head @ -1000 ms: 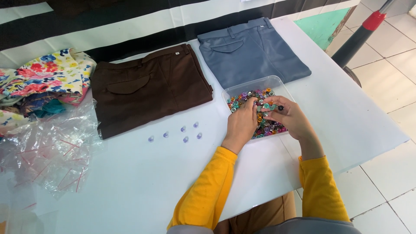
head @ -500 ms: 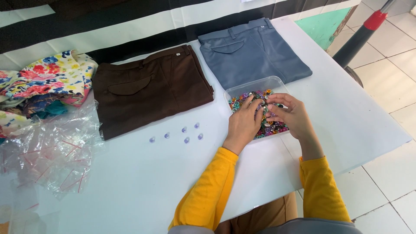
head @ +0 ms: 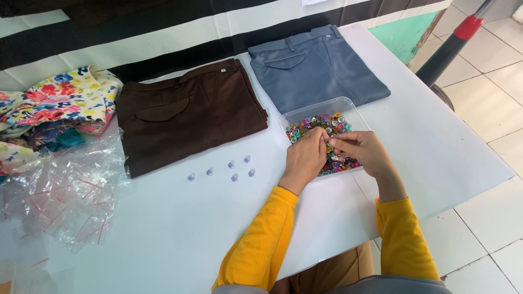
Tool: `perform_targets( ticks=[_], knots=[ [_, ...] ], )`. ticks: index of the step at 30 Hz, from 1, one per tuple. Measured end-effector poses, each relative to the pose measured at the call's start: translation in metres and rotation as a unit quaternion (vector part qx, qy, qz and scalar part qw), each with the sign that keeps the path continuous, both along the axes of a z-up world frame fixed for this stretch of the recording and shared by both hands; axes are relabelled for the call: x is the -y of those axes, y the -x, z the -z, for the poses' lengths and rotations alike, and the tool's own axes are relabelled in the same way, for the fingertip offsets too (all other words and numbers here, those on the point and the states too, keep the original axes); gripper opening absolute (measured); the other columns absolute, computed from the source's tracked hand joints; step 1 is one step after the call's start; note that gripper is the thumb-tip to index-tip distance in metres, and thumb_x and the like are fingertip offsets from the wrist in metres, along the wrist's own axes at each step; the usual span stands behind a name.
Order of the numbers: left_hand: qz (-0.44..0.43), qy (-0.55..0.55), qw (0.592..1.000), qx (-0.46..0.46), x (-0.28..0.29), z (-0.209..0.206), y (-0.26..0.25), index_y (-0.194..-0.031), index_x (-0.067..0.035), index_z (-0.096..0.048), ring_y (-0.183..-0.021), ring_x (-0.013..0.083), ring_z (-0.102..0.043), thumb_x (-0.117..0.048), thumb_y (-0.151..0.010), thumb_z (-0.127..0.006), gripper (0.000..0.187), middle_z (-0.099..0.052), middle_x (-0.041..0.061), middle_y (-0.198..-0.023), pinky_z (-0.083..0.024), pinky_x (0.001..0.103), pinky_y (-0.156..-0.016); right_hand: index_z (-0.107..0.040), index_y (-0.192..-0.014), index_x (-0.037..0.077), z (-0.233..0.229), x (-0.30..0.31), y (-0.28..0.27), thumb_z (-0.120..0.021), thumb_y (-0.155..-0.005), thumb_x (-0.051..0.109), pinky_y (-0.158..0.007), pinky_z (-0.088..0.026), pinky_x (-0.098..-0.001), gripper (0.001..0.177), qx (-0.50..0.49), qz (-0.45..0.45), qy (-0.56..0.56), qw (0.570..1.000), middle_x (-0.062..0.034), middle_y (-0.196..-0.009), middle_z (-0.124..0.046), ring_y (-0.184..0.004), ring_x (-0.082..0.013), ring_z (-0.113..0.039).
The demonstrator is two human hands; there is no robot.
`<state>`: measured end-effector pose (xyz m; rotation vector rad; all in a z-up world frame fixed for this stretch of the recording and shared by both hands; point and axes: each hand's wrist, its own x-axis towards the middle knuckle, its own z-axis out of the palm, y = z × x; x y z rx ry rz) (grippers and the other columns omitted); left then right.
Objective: Sorting small colored buttons from a container and placing them into individual plastic bags.
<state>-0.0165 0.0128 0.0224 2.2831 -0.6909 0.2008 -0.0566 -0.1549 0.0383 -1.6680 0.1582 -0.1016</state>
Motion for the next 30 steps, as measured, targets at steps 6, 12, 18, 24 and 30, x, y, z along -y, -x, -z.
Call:
perform_targets(
  ticks=[6,12,18,24,30],
  knots=[
    [0.009,0.018,1.0,-0.016,0.002,0.006,-0.005,-0.094,-0.021,-0.046,-0.065,0.0242,-0.067,-0.031,-0.099,-0.034,0.017,-0.055,0.001,-0.07,-0.054,0.039,-0.062,-0.067,-0.124,-0.012,-0.026,-0.014,0.01,-0.055,-0.089,-0.014,-0.09,-0.059,-0.0496,0.037,0.015,-0.012,0.04,0.999,-0.0271,-0.092,-0.064,-0.096,-0.0296,-0.065],
    [0.027,0.064,0.997,-0.035,-0.005,-0.006,0.001,-0.099,-0.017,-0.049,-0.069,0.028,-0.069,-0.031,-0.096,-0.031,0.023,-0.057,0.007,-0.073,-0.056,0.042,-0.069,-0.056,-0.136,-0.005,-0.021,-0.009,0.008,-0.048,-0.098,-0.008,-0.09,-0.06,-0.0543,0.039,0.029,-0.028,-0.017,0.999,-0.0311,-0.126,-0.062,-0.12,-0.0394,-0.063],
    [0.032,0.12,0.992,-0.024,-0.009,-0.01,0.005,-0.098,-0.017,-0.052,-0.075,0.0332,-0.071,-0.028,-0.097,-0.034,0.021,-0.061,0.011,-0.076,-0.056,0.045,-0.073,-0.046,-0.145,0.002,-0.016,-0.001,0.007,-0.052,-0.098,-0.002,-0.055,-0.063,-0.0357,0.047,0.032,-0.053,0.004,0.998,-0.0354,-0.142,-0.049,-0.124,-0.0453,-0.059],
    [0.033,0.132,0.99,-0.031,-0.009,-0.009,0.005,-0.106,-0.018,-0.057,-0.075,0.0299,-0.07,-0.027,-0.1,-0.031,0.028,-0.065,0.008,-0.085,-0.057,0.041,-0.073,-0.071,-0.121,-0.001,-0.018,-0.011,0.008,-0.071,-0.093,0.005,-0.064,-0.064,-0.0335,0.029,0.0,-0.01,0.079,0.997,-0.025,-0.118,-0.072,-0.09,-0.0267,-0.075],
    [0.004,0.218,0.975,0.033,-0.003,0.011,0.003,-0.123,-0.02,-0.066,-0.079,0.0284,-0.069,-0.02,-0.097,-0.049,0.03,-0.063,0.009,-0.094,-0.059,0.042,-0.073,-0.076,-0.109,0.0,-0.014,-0.024,0.011,-0.074,-0.094,0.008,-0.072,-0.066,-0.0328,0.017,0.067,0.034,0.124,0.989,-0.021,-0.095,-0.076,-0.087,-0.0261,-0.076]
  ],
)
